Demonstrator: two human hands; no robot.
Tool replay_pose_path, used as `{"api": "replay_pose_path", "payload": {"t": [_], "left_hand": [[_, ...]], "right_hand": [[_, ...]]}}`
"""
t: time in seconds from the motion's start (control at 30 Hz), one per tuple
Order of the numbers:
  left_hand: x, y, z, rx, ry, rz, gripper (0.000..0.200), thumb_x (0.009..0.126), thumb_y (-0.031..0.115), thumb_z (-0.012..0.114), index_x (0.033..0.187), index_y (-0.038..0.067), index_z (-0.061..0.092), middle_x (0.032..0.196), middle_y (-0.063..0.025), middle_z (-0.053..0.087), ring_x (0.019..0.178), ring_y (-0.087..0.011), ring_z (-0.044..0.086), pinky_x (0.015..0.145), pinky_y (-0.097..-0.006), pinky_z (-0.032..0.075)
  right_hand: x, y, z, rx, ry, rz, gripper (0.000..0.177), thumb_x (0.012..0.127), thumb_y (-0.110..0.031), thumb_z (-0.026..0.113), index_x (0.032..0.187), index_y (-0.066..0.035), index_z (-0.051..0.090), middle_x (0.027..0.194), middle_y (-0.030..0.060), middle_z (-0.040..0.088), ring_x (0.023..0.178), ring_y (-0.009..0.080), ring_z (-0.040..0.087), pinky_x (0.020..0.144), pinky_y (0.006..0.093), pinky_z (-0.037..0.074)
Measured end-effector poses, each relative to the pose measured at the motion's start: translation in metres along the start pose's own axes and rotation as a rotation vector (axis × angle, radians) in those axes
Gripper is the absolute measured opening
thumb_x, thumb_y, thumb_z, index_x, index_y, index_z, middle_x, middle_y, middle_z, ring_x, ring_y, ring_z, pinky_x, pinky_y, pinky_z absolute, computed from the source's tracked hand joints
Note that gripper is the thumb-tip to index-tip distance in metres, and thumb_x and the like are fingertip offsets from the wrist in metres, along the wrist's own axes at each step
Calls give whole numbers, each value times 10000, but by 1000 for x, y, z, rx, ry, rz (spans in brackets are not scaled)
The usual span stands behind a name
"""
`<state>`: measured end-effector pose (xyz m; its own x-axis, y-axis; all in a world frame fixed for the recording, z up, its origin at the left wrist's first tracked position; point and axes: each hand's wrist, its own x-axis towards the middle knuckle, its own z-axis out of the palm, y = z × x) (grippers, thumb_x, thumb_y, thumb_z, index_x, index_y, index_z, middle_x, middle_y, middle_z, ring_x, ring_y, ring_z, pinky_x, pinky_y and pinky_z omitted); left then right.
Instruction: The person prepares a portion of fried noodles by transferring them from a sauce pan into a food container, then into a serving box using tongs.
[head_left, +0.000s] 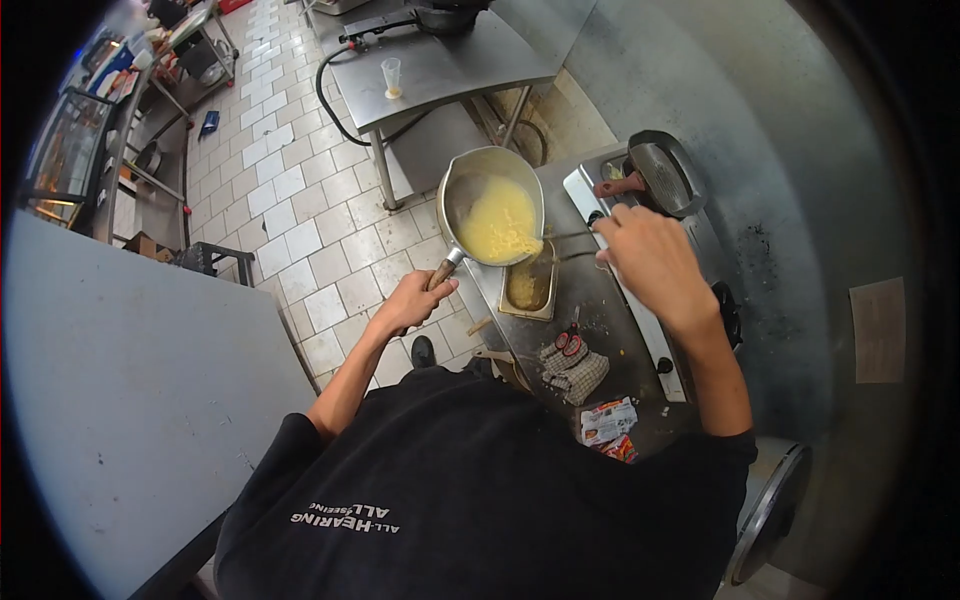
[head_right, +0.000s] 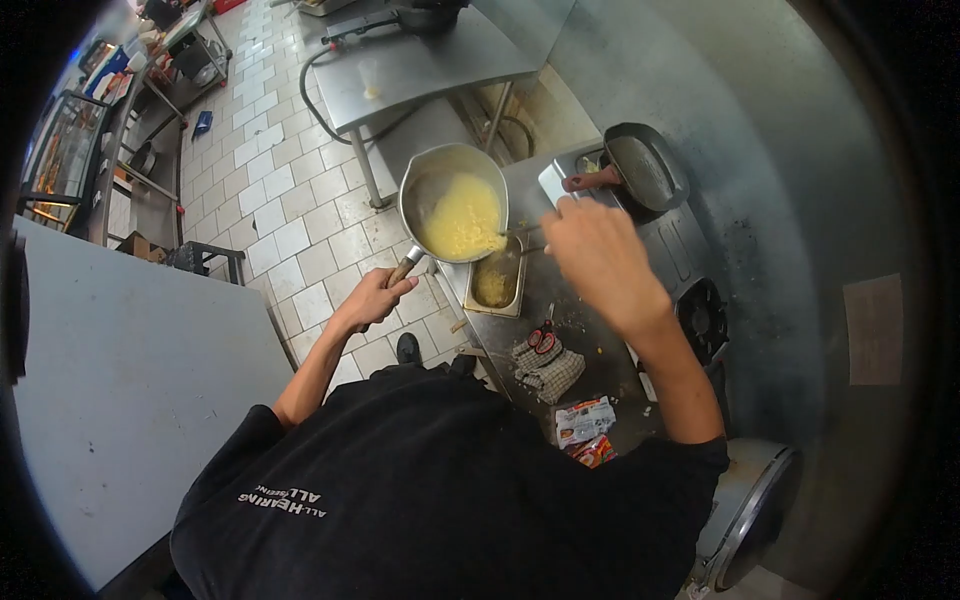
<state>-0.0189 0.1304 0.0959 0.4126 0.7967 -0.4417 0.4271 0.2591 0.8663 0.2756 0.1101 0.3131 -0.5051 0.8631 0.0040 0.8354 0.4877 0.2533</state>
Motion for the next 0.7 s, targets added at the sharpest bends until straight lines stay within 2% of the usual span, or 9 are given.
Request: {"api": "replay_pose_path", "payload": {"t": [0.07,0.1,0.23,0.33,0.43,0.53,0.6,0.67,0.7], "left_hand": [[2,-1,-1,43,-6,-22,468,941,410,622,719,17,495,585,-25,466,485,-128,454,445,-330,401],[2,-1,-1,39,-11,-18,468,942,410,620,721,15,499,583,-26,469,487,-131,462,449,-333,411],[3,-1,0,31,-29,-16,475,940,417,624,719,12,507,573,-25,469,489,-128,466,448,-325,404],[2,2,1,50,-25,2,472,942,417,620,725,10,519,572,-25,468,492,-126,470,453,-325,409],[1,3,3,34,-28,-1,460,947,421,618,720,41,492,574,3,444,476,-103,422,432,-304,366],[1,3,4,36,-28,-18,458,951,428,613,707,75,453,580,28,426,463,-80,385,409,-281,333],[4,-2,8,2,-9,-5,471,951,439,609,697,73,455,574,26,425,462,-81,385,411,-283,333],[3,1,7,18,-10,-4,476,949,442,611,693,71,458,569,25,423,461,-83,387,412,-285,335],[2,2,7,40,-18,-2,481,948,445,613,690,69,462,563,24,421,460,-85,389,413,-287,337]], "right_hand": [[12,16,-1,102,22,71,181,884,-205,626,891,-27,663,825,139,638,775,325,662,660,429,532],[22,24,5,153,42,121,283,899,-294,645,873,-13,665,823,172,657,769,379,656,689,464,518],[71,50,58,201,-29,279,342,896,-336,645,865,3,681,853,200,681,822,412,660,729,478,517],[87,59,91,191,-151,275,442,911,-411,622,878,24,697,906,248,687,912,429,659,787,494,512],[92,65,110,316,-417,241,566,922,-507,579,913,45,703,940,286,678,978,416,655,853,497,500],[81,58,105,398,-557,168,555,922,-520,568,922,16,713,950,266,685,963,408,660,852,487,499],[68,45,106,379,-513,130,464,907,-471,611,941,-22,723,919,236,693,919,401,665,827,477,501],[53,30,101,389,-332,115,373,872,-392,678,938,-27,715,864,214,692,868,398,663,789,480,502],[47,24,97,350,-240,43,279,843,-297,715,903,-26,684,824,182,684,827,396,656,735,481,496]]}}
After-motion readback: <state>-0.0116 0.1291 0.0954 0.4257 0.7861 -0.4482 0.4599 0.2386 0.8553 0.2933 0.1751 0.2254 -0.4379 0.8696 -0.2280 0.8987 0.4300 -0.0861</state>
